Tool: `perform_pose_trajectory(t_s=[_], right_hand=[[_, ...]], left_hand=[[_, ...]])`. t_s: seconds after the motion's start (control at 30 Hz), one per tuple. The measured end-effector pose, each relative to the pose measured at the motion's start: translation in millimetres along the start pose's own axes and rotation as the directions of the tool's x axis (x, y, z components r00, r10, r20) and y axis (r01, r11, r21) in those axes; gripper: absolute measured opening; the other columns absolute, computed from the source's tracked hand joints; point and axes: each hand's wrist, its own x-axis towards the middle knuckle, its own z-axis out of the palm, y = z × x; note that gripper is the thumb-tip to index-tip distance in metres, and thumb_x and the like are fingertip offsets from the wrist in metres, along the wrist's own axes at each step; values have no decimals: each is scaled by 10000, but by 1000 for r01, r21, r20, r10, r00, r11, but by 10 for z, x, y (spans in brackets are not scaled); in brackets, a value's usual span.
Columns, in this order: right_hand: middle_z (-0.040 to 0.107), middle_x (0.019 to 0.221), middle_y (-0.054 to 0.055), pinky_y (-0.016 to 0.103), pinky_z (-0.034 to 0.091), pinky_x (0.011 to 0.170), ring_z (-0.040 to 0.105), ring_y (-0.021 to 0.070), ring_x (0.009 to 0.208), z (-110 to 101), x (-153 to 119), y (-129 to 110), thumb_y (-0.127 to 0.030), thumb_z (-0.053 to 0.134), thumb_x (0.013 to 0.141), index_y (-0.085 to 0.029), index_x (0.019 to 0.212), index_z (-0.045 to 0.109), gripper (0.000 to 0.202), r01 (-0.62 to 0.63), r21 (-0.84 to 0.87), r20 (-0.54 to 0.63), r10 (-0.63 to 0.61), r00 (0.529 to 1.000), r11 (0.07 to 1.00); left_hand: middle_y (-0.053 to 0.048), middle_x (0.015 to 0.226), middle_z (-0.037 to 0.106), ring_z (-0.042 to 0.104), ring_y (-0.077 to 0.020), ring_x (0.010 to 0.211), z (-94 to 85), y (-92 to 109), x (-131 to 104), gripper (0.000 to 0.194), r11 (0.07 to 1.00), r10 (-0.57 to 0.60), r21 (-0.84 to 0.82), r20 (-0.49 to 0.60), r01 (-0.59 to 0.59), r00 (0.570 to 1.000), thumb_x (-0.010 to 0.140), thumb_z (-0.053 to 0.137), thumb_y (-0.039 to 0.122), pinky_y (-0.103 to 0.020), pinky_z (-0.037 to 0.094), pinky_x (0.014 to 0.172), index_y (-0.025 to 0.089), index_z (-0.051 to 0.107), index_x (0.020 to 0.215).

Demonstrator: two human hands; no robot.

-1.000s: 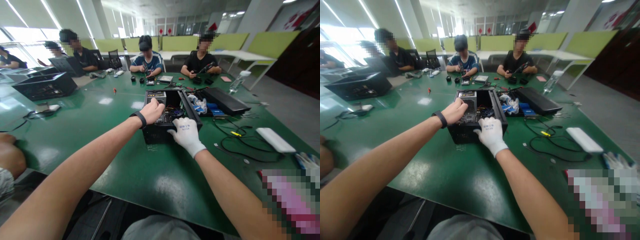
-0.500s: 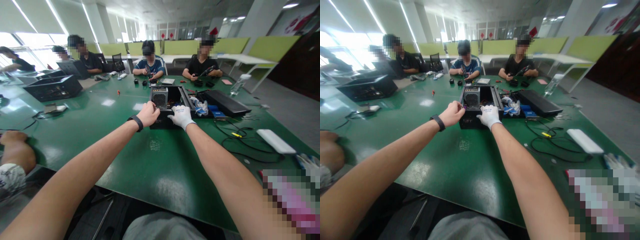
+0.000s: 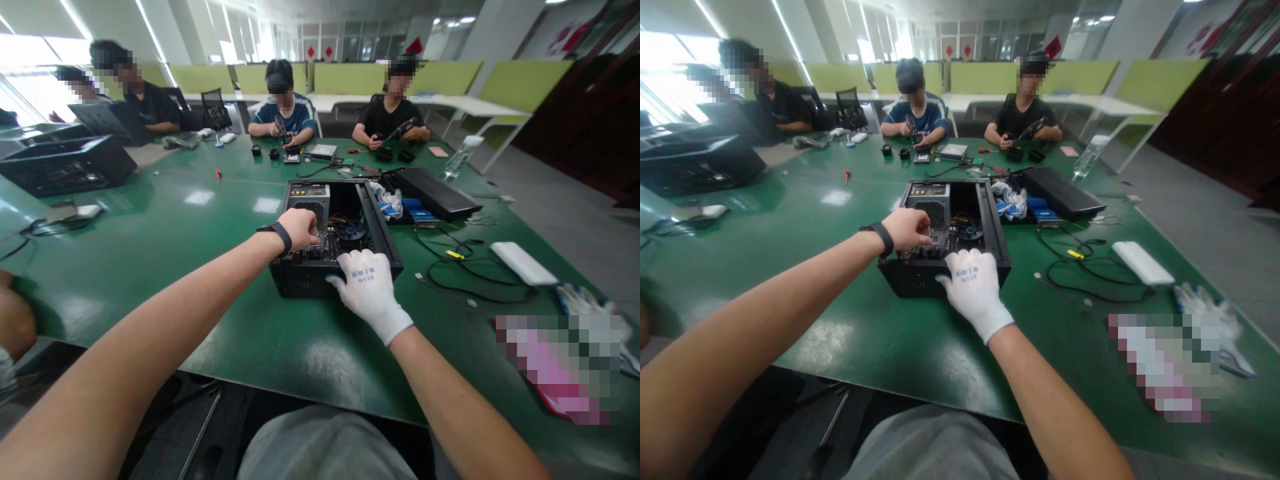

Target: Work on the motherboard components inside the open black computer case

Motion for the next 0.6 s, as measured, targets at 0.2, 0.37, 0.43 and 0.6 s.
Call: perform_pose_trajectory(t_s=[0.2, 0.37, 0.43, 0.6], right_hand=[[611, 914, 69, 354, 204, 702, 480, 231, 860, -212, -530, -85, -533, 550, 883, -215, 978, 599, 336, 33, 16, 18, -33, 999, 999], [589, 824, 46, 352, 183, 681, 459, 224, 791, -301, -913, -139, -488, 634, 838, -228, 917, 610, 273, 46, 94, 17, -47, 999, 995], [582, 798, 38, 350, 179, 674, 450, 220, 770, -315, -1021, -157, -463, 669, 814, -233, 895, 613, 250, 40, 121, 15, -42, 999, 992], [568, 751, 28, 348, 164, 655, 431, 206, 724, -328, -1133, -176, -438, 701, 783, -234, 849, 609, 233, 43, 141, -8, -42, 999, 989]], left_hand=[[-76, 994, 743, 679, -222, 916, 223, 127, -29, 442, 991, 39, 121, 191, -63, 981, 634, 793, 451, -261, 503, 802, 200, 733, 993], [-122, 989, 740, 687, -266, 915, 359, 260, -80, 492, 974, 50, 194, 307, -114, 950, 602, 805, 451, -309, 532, 791, 180, 742, 1007], [-140, 1008, 737, 690, -276, 927, 409, 314, -93, 497, 970, 58, 203, 348, -135, 936, 592, 812, 429, -318, 539, 798, 171, 747, 1012], [-158, 1031, 738, 699, -274, 927, 489, 397, -76, 542, 969, -8, 224, 439, -101, 898, 505, 858, 321, -300, 549, 810, 161, 758, 1013]])
